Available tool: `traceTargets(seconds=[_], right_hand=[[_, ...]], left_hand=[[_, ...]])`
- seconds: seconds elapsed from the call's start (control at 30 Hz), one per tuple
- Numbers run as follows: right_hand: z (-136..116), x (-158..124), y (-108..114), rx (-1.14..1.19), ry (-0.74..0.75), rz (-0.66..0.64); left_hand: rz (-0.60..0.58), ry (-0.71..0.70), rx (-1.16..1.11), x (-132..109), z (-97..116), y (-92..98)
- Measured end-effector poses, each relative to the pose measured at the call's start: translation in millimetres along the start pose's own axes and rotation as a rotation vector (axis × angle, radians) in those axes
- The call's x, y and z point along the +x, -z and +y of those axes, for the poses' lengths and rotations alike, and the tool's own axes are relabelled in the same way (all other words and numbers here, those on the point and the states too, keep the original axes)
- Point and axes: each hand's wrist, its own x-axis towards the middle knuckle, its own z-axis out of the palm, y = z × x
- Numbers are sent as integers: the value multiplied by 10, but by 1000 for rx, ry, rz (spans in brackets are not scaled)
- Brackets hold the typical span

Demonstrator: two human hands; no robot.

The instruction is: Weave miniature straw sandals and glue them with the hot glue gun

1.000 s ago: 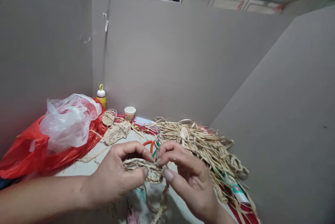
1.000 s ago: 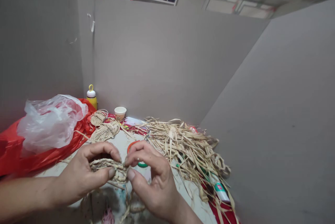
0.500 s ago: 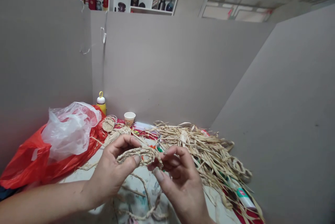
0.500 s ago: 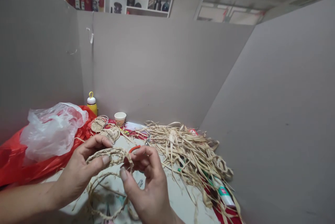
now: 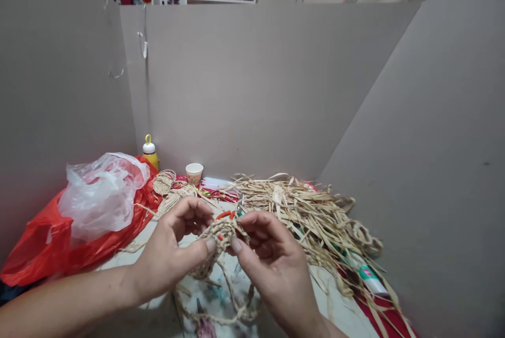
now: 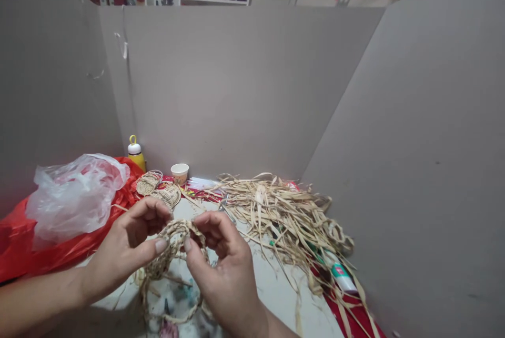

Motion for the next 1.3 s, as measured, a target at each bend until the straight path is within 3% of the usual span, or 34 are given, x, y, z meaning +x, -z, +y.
traceTargets(seconds=[0.27,0.57,1.03,1.3], right_hand=[[19,-69,-14,-80,139,-55],[43,-111,-34,-135,185,-49],[8,-110,-69,-168,241,-32],[90,-135,-85,-184,279,-6]], left_hand=[[31,41,-56,-16,-4,-96],[3,127,-118,-41,27,-96],[120,114,-89,-69,82,-174],[107,167,-237,-71,32,-148]])
